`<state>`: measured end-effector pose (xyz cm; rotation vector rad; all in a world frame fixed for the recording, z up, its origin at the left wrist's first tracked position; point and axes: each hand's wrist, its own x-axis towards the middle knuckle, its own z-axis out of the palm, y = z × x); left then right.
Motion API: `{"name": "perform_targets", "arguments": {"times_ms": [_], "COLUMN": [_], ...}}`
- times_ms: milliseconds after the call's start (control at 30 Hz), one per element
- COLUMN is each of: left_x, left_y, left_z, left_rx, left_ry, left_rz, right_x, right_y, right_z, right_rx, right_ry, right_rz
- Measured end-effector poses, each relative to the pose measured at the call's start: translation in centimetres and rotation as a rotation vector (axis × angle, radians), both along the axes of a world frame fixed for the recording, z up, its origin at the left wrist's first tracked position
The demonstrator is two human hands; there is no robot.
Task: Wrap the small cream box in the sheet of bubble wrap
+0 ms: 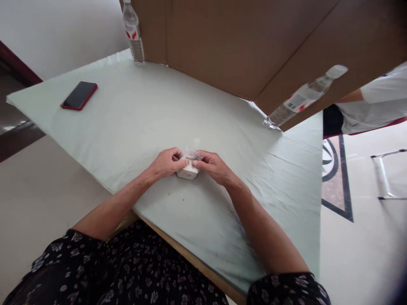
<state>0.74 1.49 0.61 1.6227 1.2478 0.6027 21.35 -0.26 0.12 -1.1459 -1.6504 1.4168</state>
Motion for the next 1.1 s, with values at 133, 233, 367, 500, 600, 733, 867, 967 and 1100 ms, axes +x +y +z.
{"name": "perform_targets", "arguments": {"times_ms": [133,233,367,500,600,733,867,967,1100], "left_x": [0.3,0.2,-0.3,-1.0,-1.1,-0.9,-0.9,-0.8,-0.8], "left_y": [0.5,0.7,0.7,0.6,0.5,0.7,0.9,1.0,1.0], "left_z": [0.7,0.7,0.3,0.0,-0.3,-1.3,-2.4,-2.5,-1.7], "left_rx": [-0.171,-0.182,-0.008,-0.083,-0.207,-0.25,-0.297,-0.316,-0.293], "left_ry": [-0.02,-0.015,0.003,-0.254,-0.429,-0.493,-0.547,-0.576,-0.558], "left_rz": [0.063,0.03,-0.003,-0.107,-0.164,-0.122,-0.085,-0.082,-0.143], "right_x": [-0.7,-1.0,-1.0,-1.0,-1.0,-1.1,-1.3,-1.7,-2.2], "right_y": [0.0,-0.5,-0.8,-0.6,-0.6,-0.7,0.0,1.3,3.1], "right_z": [-0.3,-0.5,-0.9,-1.2,-1.2,-1.1,-1.2,-1.2,-0.8], "right_rx": [-0.12,-0.094,-0.052,-0.104,-0.106,-0.088,-0.081,-0.151,-0.196], "right_ry": [0.139,0.15,0.092,0.16,0.161,0.137,0.188,0.233,0.279], "right_rz": [-0.086,-0.057,-0.105,-0.134,-0.124,-0.171,-0.337,-0.435,-0.47]}}
